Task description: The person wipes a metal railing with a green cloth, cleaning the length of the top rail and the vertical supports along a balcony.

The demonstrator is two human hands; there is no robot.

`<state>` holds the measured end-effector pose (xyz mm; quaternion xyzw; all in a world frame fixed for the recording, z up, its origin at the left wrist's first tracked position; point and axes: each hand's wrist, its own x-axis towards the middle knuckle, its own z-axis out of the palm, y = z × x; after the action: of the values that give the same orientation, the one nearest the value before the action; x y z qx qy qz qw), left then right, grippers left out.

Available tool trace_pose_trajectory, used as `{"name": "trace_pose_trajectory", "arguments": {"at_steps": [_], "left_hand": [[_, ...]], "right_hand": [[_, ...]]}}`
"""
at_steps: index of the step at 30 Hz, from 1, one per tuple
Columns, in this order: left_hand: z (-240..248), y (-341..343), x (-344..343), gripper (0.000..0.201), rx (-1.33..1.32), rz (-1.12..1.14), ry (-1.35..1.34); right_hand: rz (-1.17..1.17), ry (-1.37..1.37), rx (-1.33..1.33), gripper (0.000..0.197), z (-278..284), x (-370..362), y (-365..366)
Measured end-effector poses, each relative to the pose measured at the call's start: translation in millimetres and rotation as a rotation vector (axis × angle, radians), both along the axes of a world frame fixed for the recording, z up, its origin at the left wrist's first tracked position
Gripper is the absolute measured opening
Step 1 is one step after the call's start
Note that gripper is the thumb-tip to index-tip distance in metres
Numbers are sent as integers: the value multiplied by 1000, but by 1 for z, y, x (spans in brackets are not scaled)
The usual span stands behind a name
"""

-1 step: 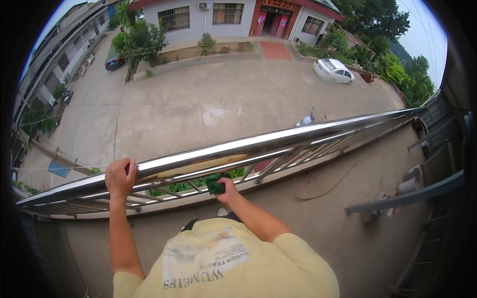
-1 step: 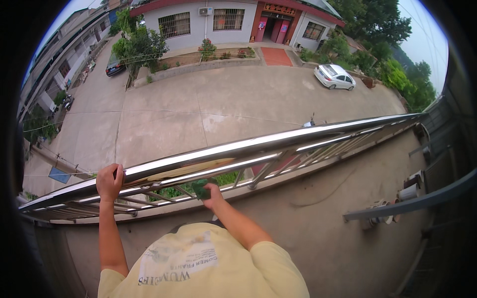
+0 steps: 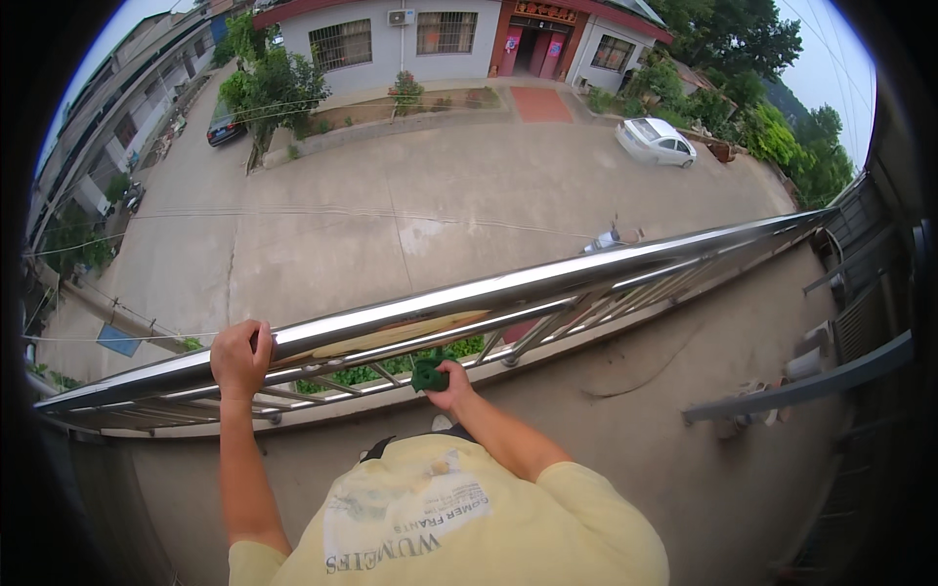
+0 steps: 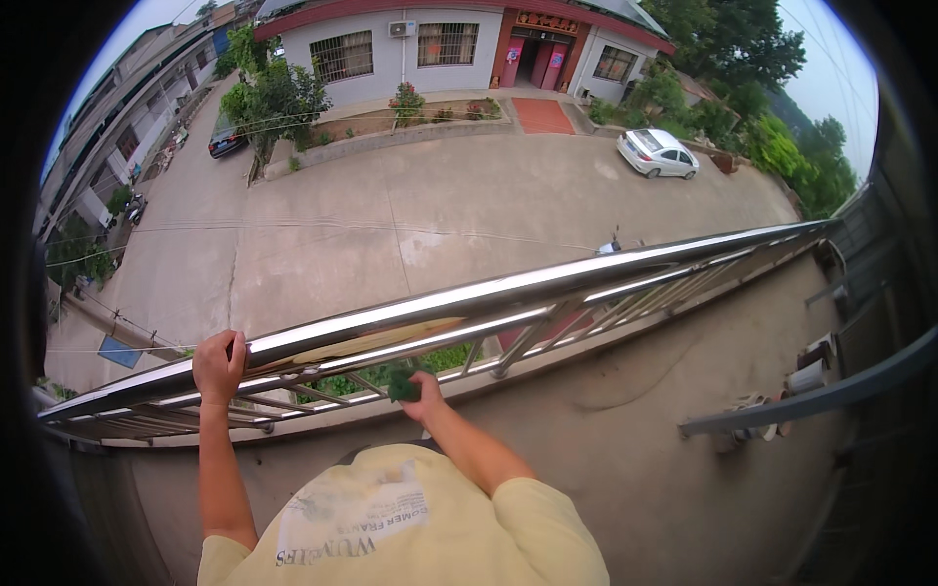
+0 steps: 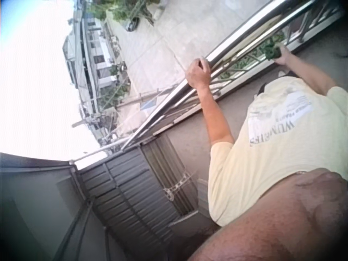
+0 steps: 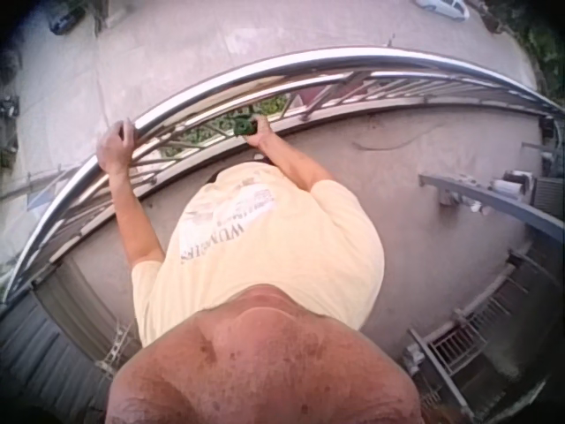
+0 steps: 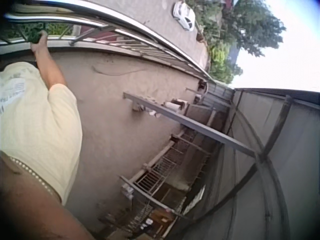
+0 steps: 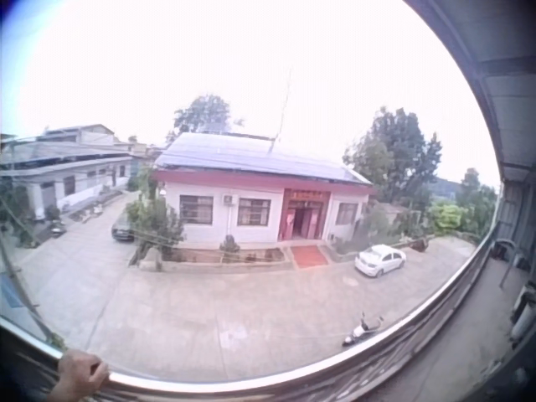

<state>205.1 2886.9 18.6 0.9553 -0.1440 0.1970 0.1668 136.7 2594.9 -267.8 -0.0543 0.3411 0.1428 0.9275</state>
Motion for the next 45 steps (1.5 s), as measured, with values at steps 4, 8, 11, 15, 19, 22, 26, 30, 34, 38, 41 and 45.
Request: {"name": "trace_pose_trajectory", "arguments": {"at_steps": [4, 8, 11, 15, 19, 22, 26, 30, 34, 38, 41, 45], "left_hand": [[-3, 0, 0, 25, 4, 13, -24], [-6, 2, 2, 24, 20, 19, -51], [-1, -2, 1, 22, 4, 15, -19], [-4, 1, 3, 21, -18, -10, -39], [-3, 2, 3, 20, -27, -51, -103], [-3, 1, 1, 21, -39, -40, -44], [1, 5, 2, 23, -5, -59, -36], [0, 10, 2, 25, -33, -86, -29], [0, 11, 3, 28, -33, -137, -31], [-3, 22, 3, 32, -22, -158, -37], [-3, 32, 4, 27, -80, -189, -19], [11, 63, 2, 20, -663, -393, 122]], "right_hand": [[111, -197, 234, 38, 34, -1, -10], [187, -332, 282, 38, 35, 6, 0], [287, -295, 195, 45, 24, 17, 4], [417, -285, 220, 46, 7, 28, 31], [481, -342, 154, 42, 10, 33, 57], [423, -224, 93, 36, 25, 31, 59], [231, -208, 176, 29, 45, 14, 69], [259, -151, 115, 31, 117, -14, 72], [284, -397, -158, 39, 153, -26, 83], [452, -438, -952, 42, 173, -27, 97], [623, -470, -1266, 43, 187, -40, 109], [638, -392, -1479, 55, 159, -68, 107]]}}
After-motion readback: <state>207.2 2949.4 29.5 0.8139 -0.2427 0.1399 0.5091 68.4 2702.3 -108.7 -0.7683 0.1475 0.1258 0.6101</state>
